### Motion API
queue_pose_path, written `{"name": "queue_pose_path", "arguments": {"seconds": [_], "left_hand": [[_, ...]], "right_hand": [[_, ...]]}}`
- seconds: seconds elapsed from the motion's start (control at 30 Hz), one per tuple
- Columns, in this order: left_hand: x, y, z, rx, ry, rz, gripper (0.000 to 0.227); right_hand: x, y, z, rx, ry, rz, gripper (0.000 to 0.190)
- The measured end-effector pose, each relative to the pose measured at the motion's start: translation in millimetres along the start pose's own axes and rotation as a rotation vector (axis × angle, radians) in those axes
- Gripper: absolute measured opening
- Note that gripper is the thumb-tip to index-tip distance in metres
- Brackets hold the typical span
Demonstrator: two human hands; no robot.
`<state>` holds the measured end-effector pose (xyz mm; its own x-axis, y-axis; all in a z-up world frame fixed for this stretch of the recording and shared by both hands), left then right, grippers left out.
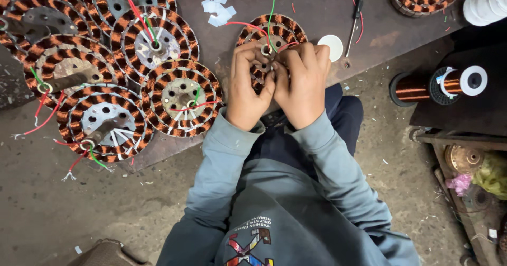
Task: The person winds copper wire onto circular stator components, ties off the ends with colored wires, and trims excess wire using shears. Multiple stators are arranged on the work surface, and the person handles each one individually.
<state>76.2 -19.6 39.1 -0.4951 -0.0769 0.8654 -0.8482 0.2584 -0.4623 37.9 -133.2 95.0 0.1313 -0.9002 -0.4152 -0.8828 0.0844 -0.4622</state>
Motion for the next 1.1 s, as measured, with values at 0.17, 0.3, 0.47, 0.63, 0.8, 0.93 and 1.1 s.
{"name": "queue_pose_path", "arguments": {"seconds": [0.17,0.3,0.47,0.63,0.8,0.93,1.1], "left_hand": [[-0.5,-1.5,-0.9,0.009,0.015,-0.008,0.040],[-6.0,1.1,3.3,0.008,0.092,-0.020,0.045],[-11.0,2.7,3.9,0.029,0.101,-0.036,0.050],[-18.3,5.0,5.8,0.017,0.119,-0.061,0.051],[-22.4,6.4,6.7,0.018,0.146,-0.045,0.052],[-24.5,8.2,9.0,-0.004,0.150,-0.055,0.053],[-31.9,9.5,10.5,-0.004,0.175,-0.101,0.053]], "right_hand": [[-5.2,1.1,-16.9,-0.006,-0.037,-0.019,0.017],[-0.9,1.9,-14.4,-0.037,-0.004,0.009,0.015],[-1.9,0.7,-0.7,-0.077,0.175,-0.022,0.019],[1.1,3.4,6.1,-0.025,0.097,0.000,0.022],[5.2,3.0,3.4,0.022,-0.026,-0.010,0.021],[9.6,5.4,-4.6,0.007,-0.127,0.017,0.020],[12.3,4.2,-9.5,0.015,-0.136,0.028,0.014]]}}
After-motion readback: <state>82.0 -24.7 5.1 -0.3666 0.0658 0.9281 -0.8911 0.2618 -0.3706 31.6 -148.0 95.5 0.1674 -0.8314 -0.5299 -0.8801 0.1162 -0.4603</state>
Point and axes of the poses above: each hand's wrist, its own y-axis away from the middle knuckle, its own z-axis out of the palm, x = y × z, the point moved 9 cm from there along -y, towards the middle knuckle, and after that the axes turned 4 degrees about -x, right-handed, at the moved point
